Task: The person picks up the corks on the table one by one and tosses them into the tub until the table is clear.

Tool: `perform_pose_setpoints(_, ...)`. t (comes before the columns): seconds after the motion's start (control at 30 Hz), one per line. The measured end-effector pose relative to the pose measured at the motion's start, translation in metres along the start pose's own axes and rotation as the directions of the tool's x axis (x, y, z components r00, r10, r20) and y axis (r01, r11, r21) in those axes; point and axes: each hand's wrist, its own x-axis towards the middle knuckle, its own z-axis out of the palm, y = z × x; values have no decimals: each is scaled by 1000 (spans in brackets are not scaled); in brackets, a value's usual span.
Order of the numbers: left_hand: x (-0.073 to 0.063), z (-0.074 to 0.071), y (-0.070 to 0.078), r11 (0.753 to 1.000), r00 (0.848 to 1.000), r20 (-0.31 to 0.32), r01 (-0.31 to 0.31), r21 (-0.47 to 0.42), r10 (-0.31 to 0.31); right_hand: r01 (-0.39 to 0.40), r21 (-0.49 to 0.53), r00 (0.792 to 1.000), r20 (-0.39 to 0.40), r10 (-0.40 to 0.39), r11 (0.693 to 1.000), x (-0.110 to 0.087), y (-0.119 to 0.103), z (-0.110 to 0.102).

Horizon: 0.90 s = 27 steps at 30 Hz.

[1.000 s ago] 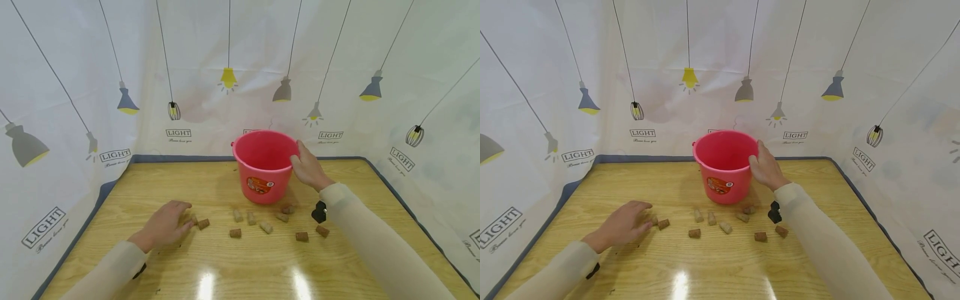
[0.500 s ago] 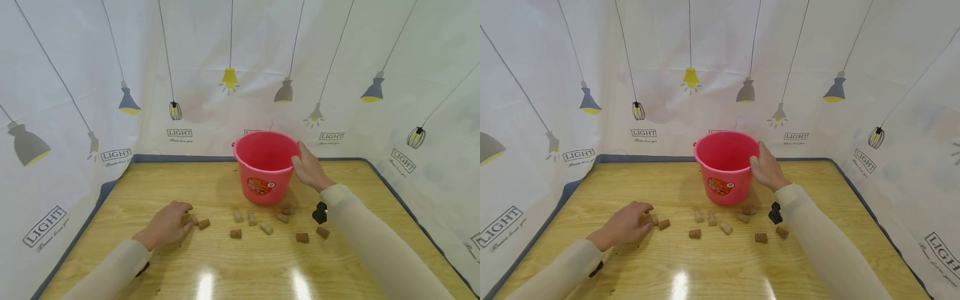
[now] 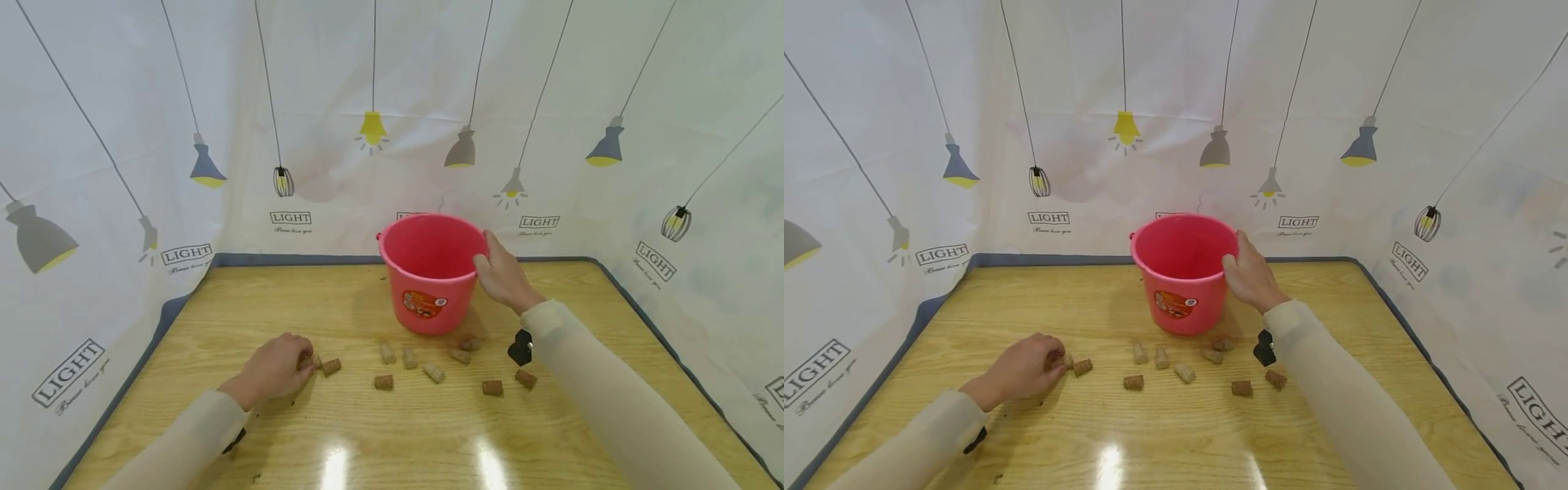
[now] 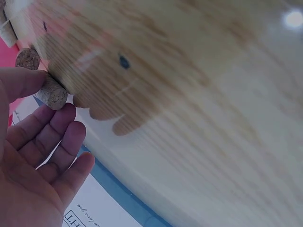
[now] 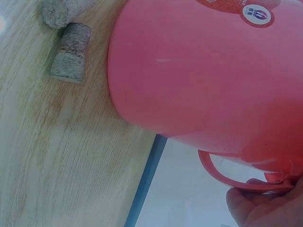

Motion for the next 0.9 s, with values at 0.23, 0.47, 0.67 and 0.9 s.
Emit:
perform_pose_setpoints(0.23, -1, -1, 2, 1000, 1000, 5, -12, 18, 12, -7, 3, 1000, 8, 7, 1000, 0, -1, 0)
perform_pose_setpoints(0.47, -3, -3, 2, 1000, 1000, -10, -10, 16, 10, -14, 13, 1000, -9, 14, 1000, 1, -1, 1)
perform_pose_setpoints(0.67, -2, -3, 1, 1000, 1000, -24, -15, 15, 15, -8, 17, 999, -35, 9, 1000, 1, 1, 2)
perform_pose_setpoints(0.9, 0, -8, 6, 1000, 998, -57, -27, 0, 27, -7, 15, 999, -36, 7, 1000, 0, 1, 2)
